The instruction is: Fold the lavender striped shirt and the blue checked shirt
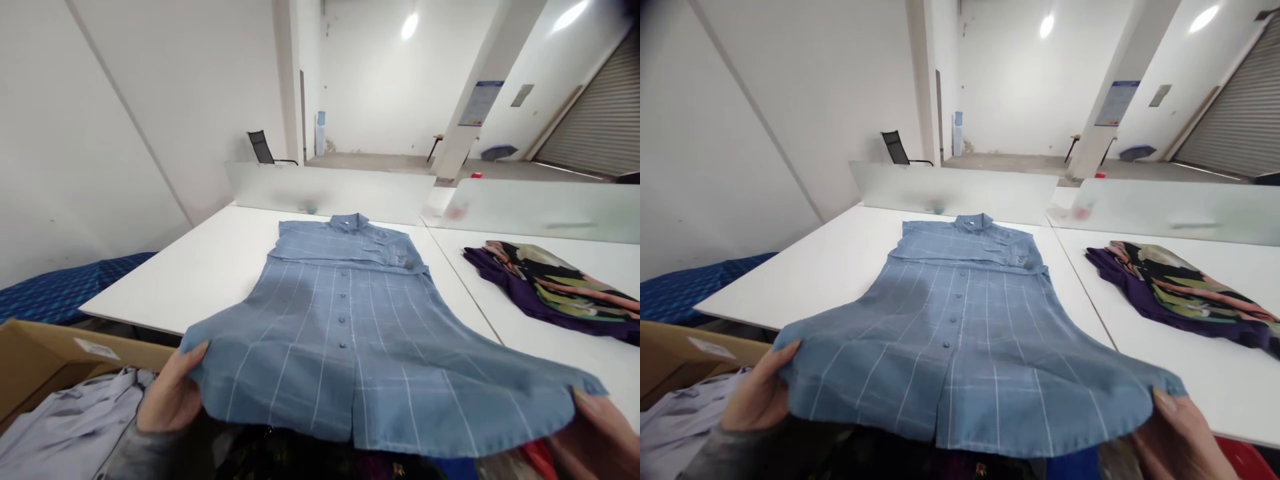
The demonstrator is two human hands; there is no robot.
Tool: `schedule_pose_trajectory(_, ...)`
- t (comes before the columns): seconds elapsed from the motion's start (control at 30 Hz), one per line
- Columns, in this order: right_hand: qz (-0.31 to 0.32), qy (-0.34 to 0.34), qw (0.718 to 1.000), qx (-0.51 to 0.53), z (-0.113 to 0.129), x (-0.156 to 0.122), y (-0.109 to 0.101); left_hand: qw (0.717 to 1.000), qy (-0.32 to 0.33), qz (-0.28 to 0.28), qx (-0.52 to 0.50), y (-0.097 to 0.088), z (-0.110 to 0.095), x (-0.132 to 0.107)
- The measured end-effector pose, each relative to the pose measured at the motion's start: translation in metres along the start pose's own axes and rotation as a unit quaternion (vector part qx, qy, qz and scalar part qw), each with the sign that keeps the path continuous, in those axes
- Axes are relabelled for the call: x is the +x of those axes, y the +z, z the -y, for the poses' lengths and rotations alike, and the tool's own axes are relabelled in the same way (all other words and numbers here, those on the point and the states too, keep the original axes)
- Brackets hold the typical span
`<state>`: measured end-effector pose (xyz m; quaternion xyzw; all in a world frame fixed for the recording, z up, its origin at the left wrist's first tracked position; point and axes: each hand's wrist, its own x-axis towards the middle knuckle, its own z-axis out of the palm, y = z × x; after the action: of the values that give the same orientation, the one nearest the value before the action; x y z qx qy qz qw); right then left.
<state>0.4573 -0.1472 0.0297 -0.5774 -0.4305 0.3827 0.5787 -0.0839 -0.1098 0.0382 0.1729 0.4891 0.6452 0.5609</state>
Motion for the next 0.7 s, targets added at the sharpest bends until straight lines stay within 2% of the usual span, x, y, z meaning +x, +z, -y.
schedule_pose_trajectory(0.07, -0.03, -0.033, 0.996, 0.082, 0.033, 0.033, 0.036, 0.999, 0.021, 0.03, -0.031, 0.03, -0.019, 0.024)
schedule_pose_trajectory(0.13, -0.008, -0.07, 0.987, 0.145, 0.06, 0.079, 0.067, 0.993, 0.053, 0.085, -0.067, 0.066, -0.035, 0.058)
schedule_pose_trajectory(0.2, 0.024, -0.092, 0.974, 0.206, 0.075, 0.135, 0.088, 0.982, 0.078, 0.145, -0.089, 0.104, -0.049, 0.102)
schedule_pose_trajectory(0.3, 0.027, -0.084, 0.964, 0.251, 0.073, 0.229, 0.11, 0.979, 0.098, 0.169, -0.059, 0.161, -0.059, 0.177)
schedule_pose_trajectory(0.37, -0.006, -0.063, 0.97, 0.237, 0.059, 0.285, 0.125, 0.983, 0.121, 0.135, 0.031, 0.193, -0.057, 0.224)
schedule_pose_trajectory(0.43, -0.038, -0.038, 0.979, 0.195, 0.037, 0.328, 0.141, 0.977, 0.137, 0.097, 0.129, 0.212, -0.047, 0.263)
schedule_pose_trajectory(0.5, -0.053, -0.02, 0.986, 0.154, 0.013, 0.352, 0.155, 0.968, 0.142, 0.067, 0.196, 0.216, -0.035, 0.287)
schedule_pose_trajectory(0.57, -0.06, -0.016, 0.99, 0.129, -0.008, 0.359, 0.159, 0.956, 0.154, 0.047, 0.244, 0.206, -0.022, 0.293)
schedule_pose_trajectory(0.63, -0.072, -0.025, 0.992, 0.105, -0.022, 0.348, 0.154, 0.937, 0.184, 0.051, 0.292, 0.185, -0.011, 0.284)
schedule_pose_trajectory(0.7, -0.054, -0.088, 0.994, 0.026, -0.029, 0.322, 0.143, 0.903, 0.243, 0.094, 0.342, 0.158, 0.002, 0.268)
